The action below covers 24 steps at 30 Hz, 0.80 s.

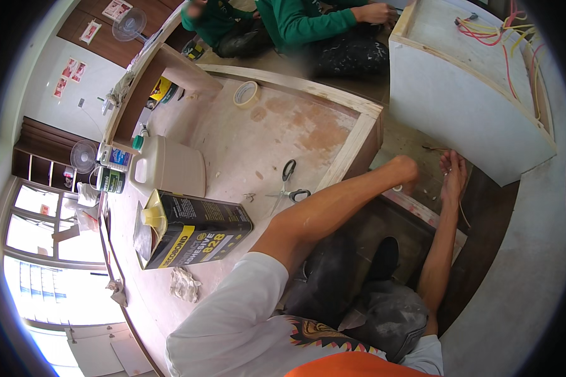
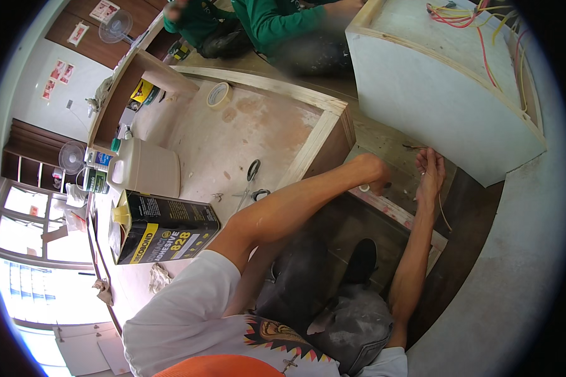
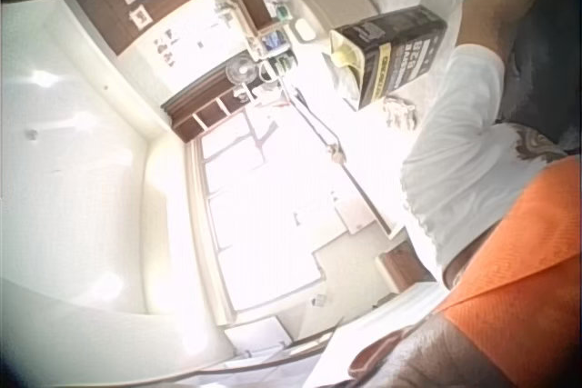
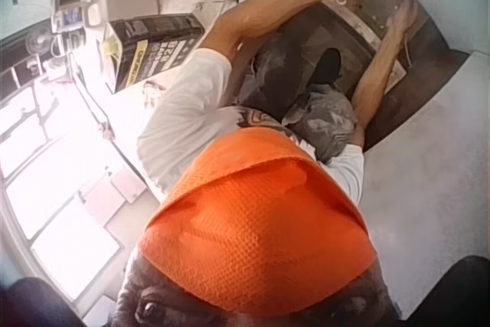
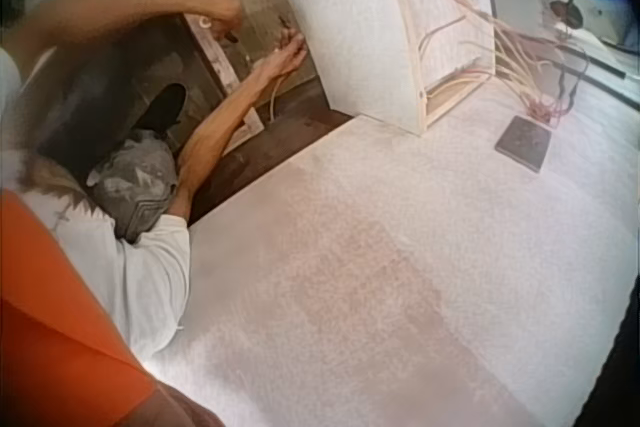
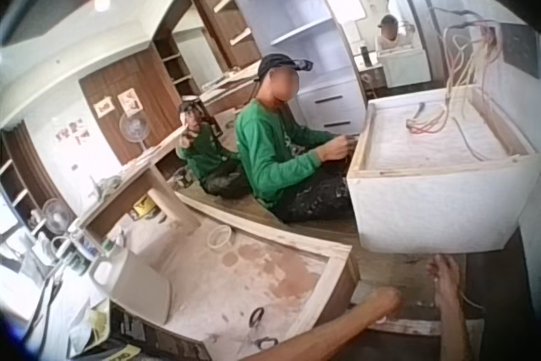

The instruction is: The person sits on the floor and uses a chisel and hammer to fit and secure wooden trim pieces along the edges of a cabinet. They repeatedly tap the chisel to adjust the wood and occasionally use a sanding block to smooth the surface.

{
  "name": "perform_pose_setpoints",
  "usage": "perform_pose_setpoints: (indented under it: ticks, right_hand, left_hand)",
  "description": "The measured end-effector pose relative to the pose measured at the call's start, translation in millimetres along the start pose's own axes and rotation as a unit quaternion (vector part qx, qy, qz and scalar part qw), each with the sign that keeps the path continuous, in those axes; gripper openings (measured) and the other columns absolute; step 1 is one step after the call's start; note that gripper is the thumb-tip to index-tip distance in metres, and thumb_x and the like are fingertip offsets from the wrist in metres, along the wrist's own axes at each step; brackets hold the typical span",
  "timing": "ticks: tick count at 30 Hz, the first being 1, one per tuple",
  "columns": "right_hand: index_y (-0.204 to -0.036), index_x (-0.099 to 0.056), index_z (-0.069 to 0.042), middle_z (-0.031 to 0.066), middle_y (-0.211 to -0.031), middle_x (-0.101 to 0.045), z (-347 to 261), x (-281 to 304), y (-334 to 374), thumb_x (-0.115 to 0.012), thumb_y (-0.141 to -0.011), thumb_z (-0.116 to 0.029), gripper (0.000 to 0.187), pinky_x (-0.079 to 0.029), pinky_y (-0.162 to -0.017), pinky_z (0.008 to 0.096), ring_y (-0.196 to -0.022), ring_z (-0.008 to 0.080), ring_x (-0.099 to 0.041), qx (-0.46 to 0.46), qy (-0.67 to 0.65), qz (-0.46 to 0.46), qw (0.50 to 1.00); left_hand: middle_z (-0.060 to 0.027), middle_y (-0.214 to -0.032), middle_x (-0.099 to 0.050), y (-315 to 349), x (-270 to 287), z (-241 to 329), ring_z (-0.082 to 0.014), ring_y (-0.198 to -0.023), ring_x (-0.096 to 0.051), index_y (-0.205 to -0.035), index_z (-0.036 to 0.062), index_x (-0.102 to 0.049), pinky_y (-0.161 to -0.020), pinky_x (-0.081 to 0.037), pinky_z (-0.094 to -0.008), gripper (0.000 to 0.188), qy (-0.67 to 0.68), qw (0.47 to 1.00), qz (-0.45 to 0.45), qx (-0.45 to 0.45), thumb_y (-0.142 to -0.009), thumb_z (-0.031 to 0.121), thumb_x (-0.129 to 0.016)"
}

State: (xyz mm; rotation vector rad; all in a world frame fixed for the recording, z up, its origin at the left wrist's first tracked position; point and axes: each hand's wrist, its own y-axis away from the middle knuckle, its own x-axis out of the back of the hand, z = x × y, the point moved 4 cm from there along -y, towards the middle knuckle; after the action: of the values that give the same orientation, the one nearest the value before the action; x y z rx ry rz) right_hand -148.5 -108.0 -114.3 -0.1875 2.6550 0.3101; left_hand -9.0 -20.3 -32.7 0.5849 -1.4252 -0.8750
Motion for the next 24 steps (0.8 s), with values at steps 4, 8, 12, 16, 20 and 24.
perform_pose_setpoints:
  ticks: [4, 8, 12, 16, 20, 24]
  right_hand:
    - [-0.109, -0.063, -0.011, 0.0002, -0.09, -0.066, 0.1, -6.2, -0.4, -0.071, -0.096, -0.027, 0.022, -0.052, -0.075, 0.0259, -0.081, 0.0096, -0.064, 0.011, -0.002, 0.007, 1.0]
    - [-0.106, -0.063, -0.012, -0.001, -0.087, -0.064, 0.0, -7.3, 0.6, -0.072, -0.094, -0.028, 0.022, -0.051, -0.073, 0.0252, -0.078, 0.009, -0.063, 0.014, -0.005, 0.014, 1.0]
    - [-0.104, -0.063, -0.013, -0.0012, -0.086, -0.062, 1.1, -6.3, 0.5, -0.072, -0.094, -0.027, 0.02, -0.05, -0.072, 0.0256, -0.077, 0.009, -0.06, 0.006, -0.025, 0.021, 0.999]
    - [-0.099, -0.061, -0.013, -0.0004, -0.085, -0.06, 6.0, -4.7, 0.8, -0.067, -0.095, -0.025, 0.014, -0.049, -0.073, 0.0278, -0.076, 0.011, -0.057, -0.01, -0.046, 0.029, 0.998]
    - [-0.096, -0.06, -0.012, 0.0, -0.084, -0.059, 25.6, 13.1, -7.8, -0.063, -0.096, -0.026, 0.014, -0.048, -0.072, 0.029, -0.074, 0.0127, -0.056, -0.051, -0.118, 0.03, 0.991]
    - [-0.096, -0.06, -0.011, 0.0003, -0.085, -0.06, 34.1, 22.9, -14.5, -0.063, -0.097, -0.027, 0.016, -0.049, -0.073, 0.0296, -0.077, 0.0128, -0.057, -0.058, -0.129, 0.009, 0.99]
  left_hand:
    - [-0.0091, -0.11, -0.073, 4.9, 4.1, -2.1, -0.0288, -0.1, -0.071, -0.118, 0.0094, -0.073, -0.083, -0.057, -0.0433, 0.046, 0.003, 1.0, -0.01, 0.022, -0.083, 0.04, -0.07]
    - [-0.0093, -0.11, -0.073, 6.5, 4.6, -1.4, -0.029, -0.1, -0.071, -0.117, 0.0091, -0.073, -0.083, -0.057, -0.0433, 0.046, 0.0, 1.0, -0.009, 0.021, -0.083, 0.04, -0.07]
    - [-0.0092, -0.11, -0.073, 8.3, 6.1, 0.0, -0.029, -0.1, -0.07, -0.117, 0.0089, -0.073, -0.082, -0.057, -0.0431, 0.045, 0.0, 1.0, -0.008, 0.014, -0.083, 0.039, -0.069]
    - [-0.0095, -0.11, -0.073, 6.6, 2.9, -2.0, -0.0294, -0.1, -0.07, -0.117, 0.0086, -0.073, -0.082, -0.057, -0.0432, 0.045, -0.001, 1.0, -0.002, 0.011, -0.083, 0.038, -0.069]
    - [-0.01, -0.11, -0.073, 5.5, 4.4, -1.4, -0.0299, -0.1, -0.07, -0.117, 0.0082, -0.072, -0.083, -0.057, -0.0434, 0.045, -0.002, 1.0, -0.003, 0.006, -0.084, 0.038, -0.069]
    - [-0.0103, -0.11, -0.073, 4.3, 8.5, 0.2, -0.03, -0.1, -0.07, -0.117, 0.0081, -0.073, -0.083, -0.057, -0.0434, 0.045, -0.001, 1.0, -0.013, 0.01, -0.084, 0.039, -0.069]
